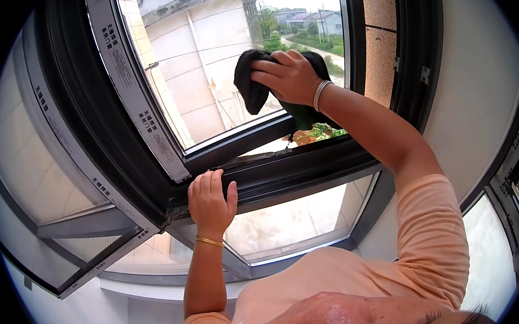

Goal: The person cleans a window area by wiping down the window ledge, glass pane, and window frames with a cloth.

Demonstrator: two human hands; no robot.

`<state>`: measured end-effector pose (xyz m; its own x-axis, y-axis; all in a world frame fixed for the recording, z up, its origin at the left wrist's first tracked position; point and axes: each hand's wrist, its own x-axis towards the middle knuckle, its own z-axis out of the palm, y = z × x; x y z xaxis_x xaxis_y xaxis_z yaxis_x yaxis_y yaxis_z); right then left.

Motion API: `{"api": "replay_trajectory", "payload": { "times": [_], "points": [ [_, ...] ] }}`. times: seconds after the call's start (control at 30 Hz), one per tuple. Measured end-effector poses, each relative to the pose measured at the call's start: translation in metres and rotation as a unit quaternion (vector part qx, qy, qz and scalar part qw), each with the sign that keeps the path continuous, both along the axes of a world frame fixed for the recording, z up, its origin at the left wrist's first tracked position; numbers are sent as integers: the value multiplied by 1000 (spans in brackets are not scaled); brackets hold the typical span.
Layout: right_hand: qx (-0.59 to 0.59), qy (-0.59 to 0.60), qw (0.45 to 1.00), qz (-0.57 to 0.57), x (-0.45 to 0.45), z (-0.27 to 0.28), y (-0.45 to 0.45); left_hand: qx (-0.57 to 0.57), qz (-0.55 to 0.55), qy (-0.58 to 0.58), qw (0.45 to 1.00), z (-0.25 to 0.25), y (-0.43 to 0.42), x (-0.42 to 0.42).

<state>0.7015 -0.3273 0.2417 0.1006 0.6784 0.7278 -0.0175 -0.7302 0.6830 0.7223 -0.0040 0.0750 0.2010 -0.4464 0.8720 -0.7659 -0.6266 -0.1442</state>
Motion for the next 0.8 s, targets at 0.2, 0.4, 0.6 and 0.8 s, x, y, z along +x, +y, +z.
{"api": "replay_trajectory", "payload": {
  "times": [0.2, 0.4, 0.6, 0.8],
  "points": [
    [93, -7, 995, 24, 5, 2, 10, -4, -1, 0, 1000, 0, 0, 0],
    [194, -64, 979, -5, -4, 41, -22, -5, -4, -10, 1000, -1, 0, 1],
    [32, 49, 998, 5, -1, -15, 20, -1, 3, -4, 1000, 0, -2, -1],
    [132, -79, 988, -23, 4, 39, -43, 2, -4, -1, 1000, 1, 1, -1]
  ]
}}
